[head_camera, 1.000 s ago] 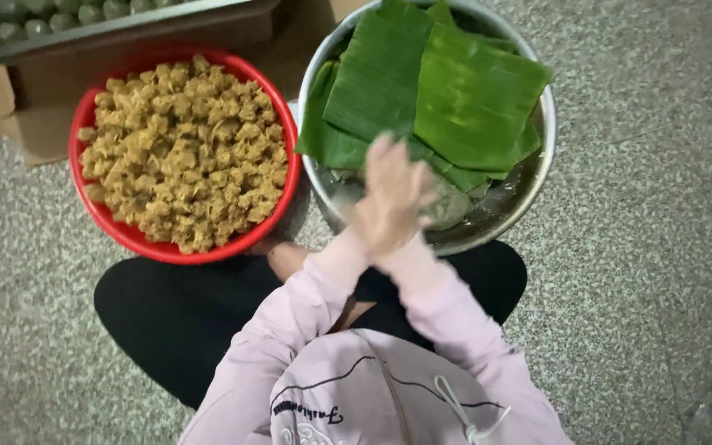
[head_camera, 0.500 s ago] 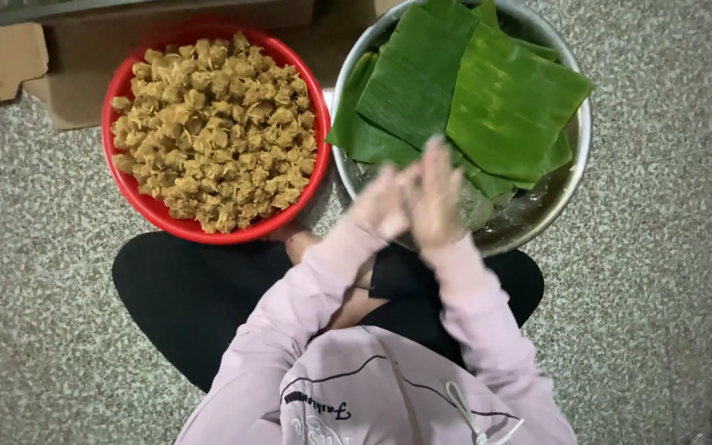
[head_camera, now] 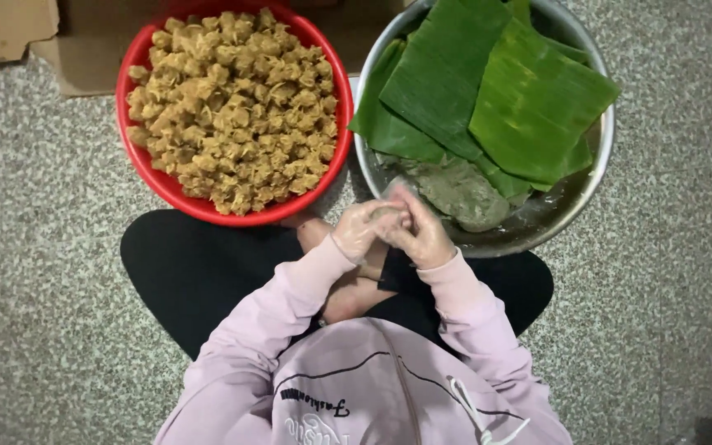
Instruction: A person is seen sitting on the floor, preparing filled dough balls by hand, rolling them, and placing them into a tray.
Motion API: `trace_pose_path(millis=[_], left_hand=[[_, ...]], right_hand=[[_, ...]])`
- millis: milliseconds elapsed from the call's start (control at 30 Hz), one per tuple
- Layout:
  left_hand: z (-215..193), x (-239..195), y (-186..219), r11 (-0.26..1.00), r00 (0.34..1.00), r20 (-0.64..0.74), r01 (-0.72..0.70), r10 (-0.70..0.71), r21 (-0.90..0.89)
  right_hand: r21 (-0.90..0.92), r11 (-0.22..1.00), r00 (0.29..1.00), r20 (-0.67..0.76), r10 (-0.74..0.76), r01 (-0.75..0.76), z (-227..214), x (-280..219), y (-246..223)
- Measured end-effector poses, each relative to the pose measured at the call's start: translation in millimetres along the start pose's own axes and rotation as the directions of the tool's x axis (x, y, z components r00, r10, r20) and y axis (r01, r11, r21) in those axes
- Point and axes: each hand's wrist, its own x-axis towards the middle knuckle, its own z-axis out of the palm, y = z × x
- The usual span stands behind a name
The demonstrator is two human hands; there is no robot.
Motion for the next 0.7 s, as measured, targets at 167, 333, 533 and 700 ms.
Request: trace_pose_path(millis=[167, 333, 533, 700], left_hand=[[-32.3, -19.8, 33.5, 0.855, 0.931, 0.191, 0.362, -0.311, -0.371], [-40.5, -30.6, 67.5, 0.984, 0.982, 0.132, 0.151, -0.138, -0.091], [-38.5, -29.9, 94.3, 0.964, 0.971, -0.155, -0.146, 0.182, 0.223], [-69.9, -21.1, 109.9, 0.992, 0.989, -0.148, -0.027, 0.008, -0.126]], right_hand=[[0.468, 0.803, 0.929, 0.148, 0.340, -0.368, 17.7, 0.9, -1.2], [0.441, 0.822, 0.931, 0.121, 0.344, -0.360, 40.0, 14.4, -30.8], [0.423, 0.853, 0.952, 0.142, 0.270, -0.305, 62.0, 56.7, -82.4], [0.472, 0.854, 0.959, 0.264, 0.101, -0.219, 62.3, 116.4, -107.8]])
